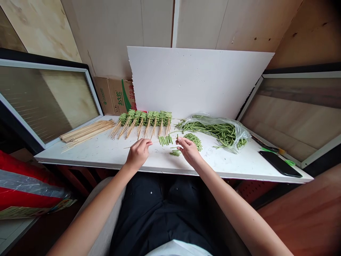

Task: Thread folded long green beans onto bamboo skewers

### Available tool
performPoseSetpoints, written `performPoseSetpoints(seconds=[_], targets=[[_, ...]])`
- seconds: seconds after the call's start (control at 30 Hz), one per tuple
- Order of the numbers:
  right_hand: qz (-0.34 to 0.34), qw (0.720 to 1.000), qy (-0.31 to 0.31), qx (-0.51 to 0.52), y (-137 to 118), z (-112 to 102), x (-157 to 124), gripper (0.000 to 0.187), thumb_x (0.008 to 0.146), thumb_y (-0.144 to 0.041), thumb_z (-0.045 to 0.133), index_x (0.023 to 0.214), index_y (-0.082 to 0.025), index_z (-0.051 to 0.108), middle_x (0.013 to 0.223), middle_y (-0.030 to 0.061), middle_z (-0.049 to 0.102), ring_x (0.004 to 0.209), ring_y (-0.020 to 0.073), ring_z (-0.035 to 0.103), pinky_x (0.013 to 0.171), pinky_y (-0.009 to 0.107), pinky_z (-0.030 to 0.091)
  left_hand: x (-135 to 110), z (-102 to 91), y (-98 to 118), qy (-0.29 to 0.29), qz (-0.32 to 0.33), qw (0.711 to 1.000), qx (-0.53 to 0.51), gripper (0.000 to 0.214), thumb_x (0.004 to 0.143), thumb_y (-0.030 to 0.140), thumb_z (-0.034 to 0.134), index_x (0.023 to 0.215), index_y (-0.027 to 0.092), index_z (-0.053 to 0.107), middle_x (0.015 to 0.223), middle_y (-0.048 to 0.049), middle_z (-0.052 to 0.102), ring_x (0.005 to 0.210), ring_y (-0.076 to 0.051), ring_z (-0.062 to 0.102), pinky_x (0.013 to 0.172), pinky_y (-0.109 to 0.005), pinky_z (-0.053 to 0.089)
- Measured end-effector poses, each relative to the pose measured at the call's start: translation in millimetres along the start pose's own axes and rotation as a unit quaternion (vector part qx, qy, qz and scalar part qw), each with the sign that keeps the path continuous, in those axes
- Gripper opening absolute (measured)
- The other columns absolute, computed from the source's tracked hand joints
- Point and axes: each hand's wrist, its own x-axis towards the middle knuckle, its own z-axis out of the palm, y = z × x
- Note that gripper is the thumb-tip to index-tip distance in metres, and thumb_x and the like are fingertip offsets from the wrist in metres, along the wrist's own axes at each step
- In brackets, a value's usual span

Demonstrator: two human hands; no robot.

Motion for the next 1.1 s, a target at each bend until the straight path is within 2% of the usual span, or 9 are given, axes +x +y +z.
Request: performPoseSetpoints(seconds=[0.23,0.6,0.83,0.97,1.1], targets=[[-0.056,0.997,0.033,-0.047,3,-3,3,0.028,0.073,-0.049,0.09,0.084,-0.024,0.082,0.09,0.005,0.073,0.091,0.0198,0.063,0.073,0.03,0.045,-2,1.8,4,-0.01,0.018,1.0,0.007,0.024,0.1,0.004,0.047,0.098,0.02,0.065,0.087,-0.0061,0.074,0.084,-0.021,0.073,0.075,-0.032,0.058],[-0.04,0.998,0.035,-0.04,15,7,-4,0.029,0.07,-0.049,0.09,0.08,-0.022,0.083,0.086,0.0041,0.074,0.081,0.0169,0.061,0.07,0.029,0.046,-1,2.3,9,0.003,0.056,0.998,0.022,0.024,0.1,0.003,0.047,0.099,0.019,0.064,0.088,-0.007,0.074,0.082,-0.02,0.072,0.074,-0.032,0.059],[-0.005,0.999,0.029,-0.024,9,15,-9,0.031,0.069,-0.05,0.089,0.079,-0.022,0.081,0.087,0.0046,0.071,0.085,0.0178,0.061,0.066,0.027,0.046,2,-1.1,7,0.012,0.064,0.997,0.033,0.022,0.099,0.002,0.048,0.099,0.019,0.063,0.088,-0.0069,0.074,0.082,-0.02,0.072,0.075,-0.033,0.059],[0.007,0.999,0.021,-0.036,6,16,-10,0.036,0.067,-0.051,0.09,0.084,-0.021,0.081,0.086,0.005,0.071,0.084,0.0181,0.062,0.065,0.027,0.045,0,0.3,3,0.011,0.061,0.997,0.037,0.023,0.099,0.001,0.048,0.099,0.018,0.063,0.088,-0.0067,0.074,0.082,-0.02,0.072,0.075,-0.032,0.059],[0.005,0.998,0.002,-0.062,4,14,-11,0.036,0.069,-0.053,0.089,0.082,-0.021,0.08,0.087,0.0051,0.071,0.085,0.018,0.061,0.066,0.027,0.045,-1,1.5,1,0.01,0.059,0.997,0.04,0.023,0.099,0.001,0.048,0.1,0.019,0.063,0.088,-0.0066,0.074,0.082,-0.02,0.072,0.076,-0.032,0.059]])
